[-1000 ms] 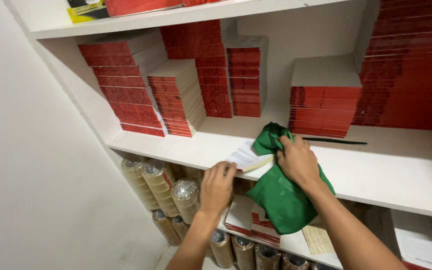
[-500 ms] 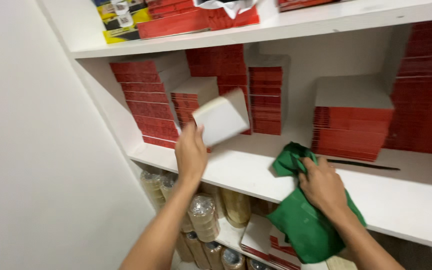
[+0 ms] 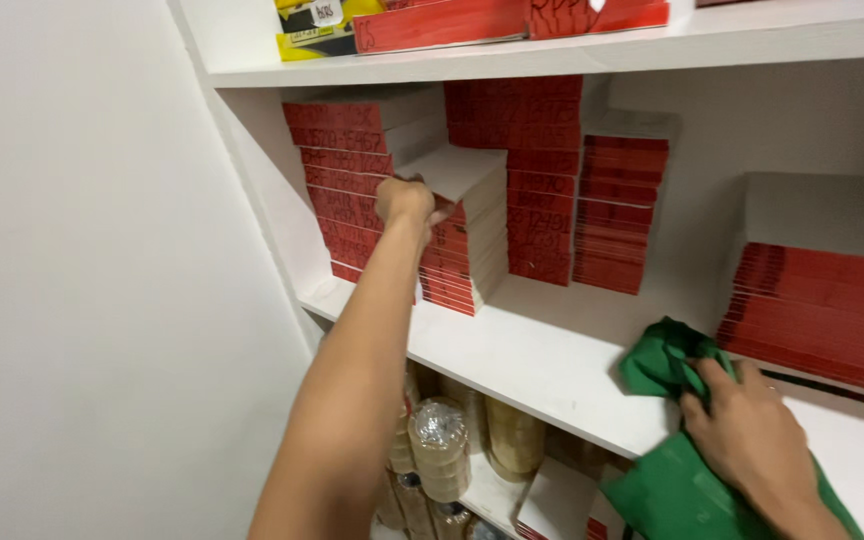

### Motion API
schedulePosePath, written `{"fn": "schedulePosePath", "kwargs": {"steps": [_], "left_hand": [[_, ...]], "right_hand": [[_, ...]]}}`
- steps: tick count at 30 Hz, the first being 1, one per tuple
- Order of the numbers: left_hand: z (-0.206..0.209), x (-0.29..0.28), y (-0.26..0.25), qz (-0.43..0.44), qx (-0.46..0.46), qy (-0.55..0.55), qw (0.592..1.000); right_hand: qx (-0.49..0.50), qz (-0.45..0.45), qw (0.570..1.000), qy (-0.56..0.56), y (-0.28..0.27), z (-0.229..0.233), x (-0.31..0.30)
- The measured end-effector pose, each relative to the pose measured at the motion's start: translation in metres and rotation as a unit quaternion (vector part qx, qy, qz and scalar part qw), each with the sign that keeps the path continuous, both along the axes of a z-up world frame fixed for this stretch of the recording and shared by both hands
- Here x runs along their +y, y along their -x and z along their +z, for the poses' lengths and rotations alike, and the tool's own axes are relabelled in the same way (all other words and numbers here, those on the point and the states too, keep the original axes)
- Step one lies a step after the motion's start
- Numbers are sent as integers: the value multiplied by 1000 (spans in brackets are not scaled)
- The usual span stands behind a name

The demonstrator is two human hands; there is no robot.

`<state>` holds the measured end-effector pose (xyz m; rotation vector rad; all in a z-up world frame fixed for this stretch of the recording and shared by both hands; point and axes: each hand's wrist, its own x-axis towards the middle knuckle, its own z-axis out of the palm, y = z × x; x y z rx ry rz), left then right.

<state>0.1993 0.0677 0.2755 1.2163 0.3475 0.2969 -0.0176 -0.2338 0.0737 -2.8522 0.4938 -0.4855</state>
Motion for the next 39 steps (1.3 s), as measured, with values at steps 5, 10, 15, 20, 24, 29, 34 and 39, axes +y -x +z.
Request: {"fn": "schedulePosePath", "kwargs": {"steps": [5,10,15,20,24,29,34,39], "left_hand": [[-24,3,-48,24,20,-181,983],[-71,-32,1,159,-45,-474,865],[-112,-40,-18,235,-176,-651,700],[-108,-53,-31,258,-188,-636,702],[-108,-61,-36,299,-236,-624,682],[-102,-54,-53,290,-210,-626,693],[-101,-46,-57,325,-267,-613,670],[-99,-42,-57,241,-259,-584,731]], "right_hand": [[28,-25,999,-15,-3,6,4],[41,-30,999,9,-10,-4,-2],[31,-40,999,6,-4,1,5],[38,-42,998,-3,-7,3,5],[30,-32,999,-16,-3,8,9],[33,-33,999,-21,-3,7,8],[19,-25,999,-11,-6,0,3],[4,-20,1000,14,-5,-2,4]]}}
